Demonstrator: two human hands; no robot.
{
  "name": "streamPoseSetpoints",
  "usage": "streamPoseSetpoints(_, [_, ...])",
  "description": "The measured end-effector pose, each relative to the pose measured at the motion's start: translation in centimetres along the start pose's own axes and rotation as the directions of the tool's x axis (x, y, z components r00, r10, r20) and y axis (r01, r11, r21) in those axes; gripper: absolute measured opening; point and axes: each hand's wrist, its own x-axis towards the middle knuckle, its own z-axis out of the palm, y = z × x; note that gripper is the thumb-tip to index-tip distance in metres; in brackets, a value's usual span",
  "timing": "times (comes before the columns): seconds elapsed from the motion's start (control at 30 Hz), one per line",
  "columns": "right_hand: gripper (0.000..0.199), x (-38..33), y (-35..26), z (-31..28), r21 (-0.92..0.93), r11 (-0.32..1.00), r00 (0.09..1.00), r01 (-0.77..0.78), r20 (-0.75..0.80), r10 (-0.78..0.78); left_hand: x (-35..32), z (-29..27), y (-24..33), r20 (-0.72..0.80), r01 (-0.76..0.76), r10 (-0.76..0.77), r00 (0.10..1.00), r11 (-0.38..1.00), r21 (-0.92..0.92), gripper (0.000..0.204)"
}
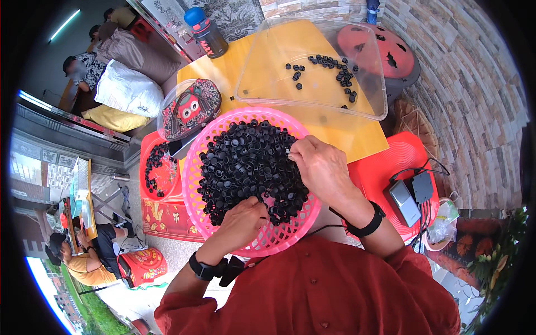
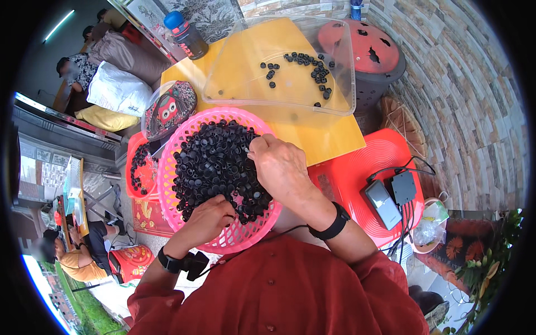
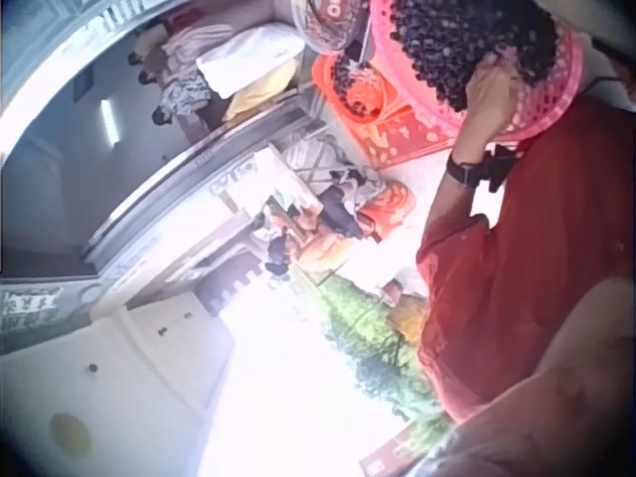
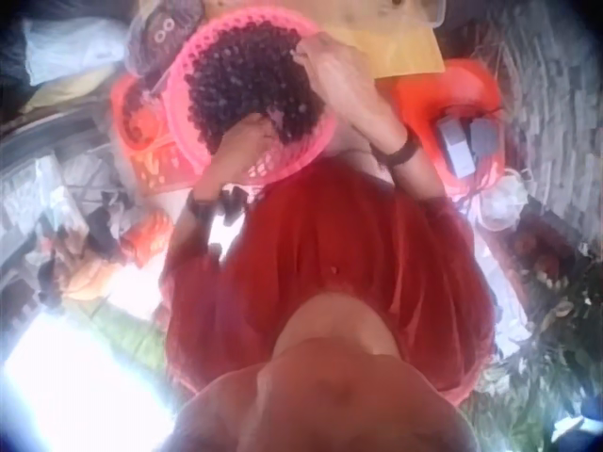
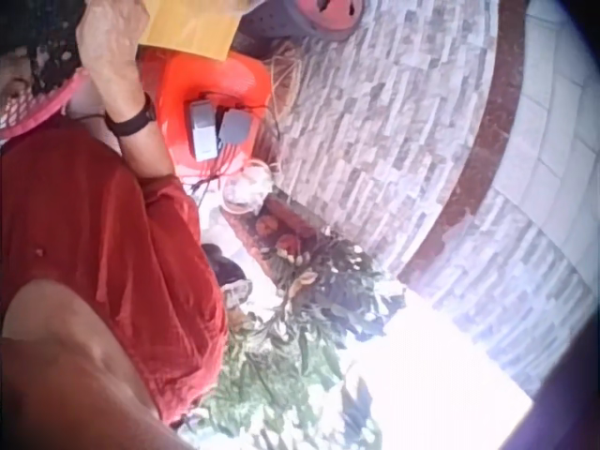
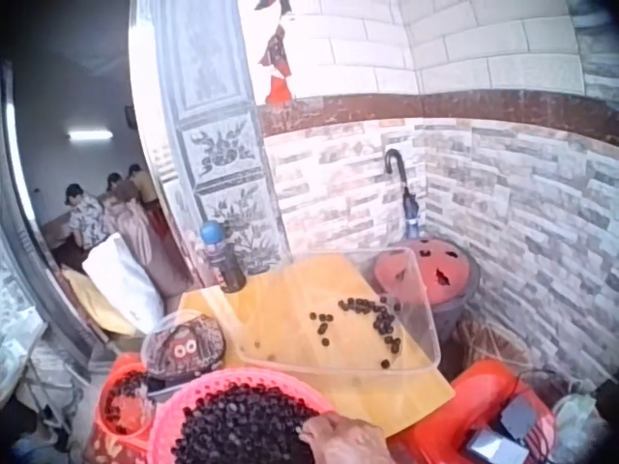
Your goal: Assembling small black plastic components by joining two separate pieces together by hand.
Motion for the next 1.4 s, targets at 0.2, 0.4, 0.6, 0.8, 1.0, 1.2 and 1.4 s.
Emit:
streamPoseSetpoints(0.2, [0.009,0.8,0.4,-0.2,-0.023,0.998,0.996,-0.065,-0.06,0.064,-0.4,-3.8,-1.9,-0.426,0.054,-0.255,0.868,0.901,-0.43,0.009])
streamPoseSetpoints(0.4, [0.011,0.6,-0.1,0.0,0.422,0.901,0.993,-0.102,-0.016,0.12,-0.8,-3.9,-6.3,-0.504,0.087,-0.242,0.829,0.946,-0.311,0.011])
streamPoseSetpoints(0.6, [0.009,-0.9,-2.2,-0.3,0.719,0.6,0.936,-0.35,0.25,0.246,-1.3,-4.4,-5.4,-0.459,0.033,-0.323,0.828,0.845,-0.533,0.01])
streamPoseSetpoints(0.8, [0.01,-0.4,-2.9,0.5,0.505,0.846,0.976,-0.171,-0.029,0.214,-2.5,-5.1,-3.3,-0.269,-0.157,-0.341,0.901,0.321,-0.934,0.01])
streamPoseSetpoints(1.0, [0.007,-0.4,-4.7,-0.4,0.76,0.443,0.88,-0.475,0.411,0.238,-2.6,-4.2,-0.9,-0.193,-0.158,-0.26,0.946,0.148,-0.976,0.013])
streamPoseSetpoints(1.2, [0.006,-2.2,-6.2,1.0,0.837,0.341,0.903,-0.428,0.412,0.122,-1.3,-2.8,0.1,-0.194,-0.158,-0.163,0.967,0.21,-0.965,0.015])
streamPoseSetpoints(1.4, [0.01,-3.1,-6.1,1.4,0.763,0.542,0.93,-0.352,0.352,0.108,-1.5,-2.1,0.4,-0.404,-0.26,-0.18,0.897,0.524,-0.811,0.007])
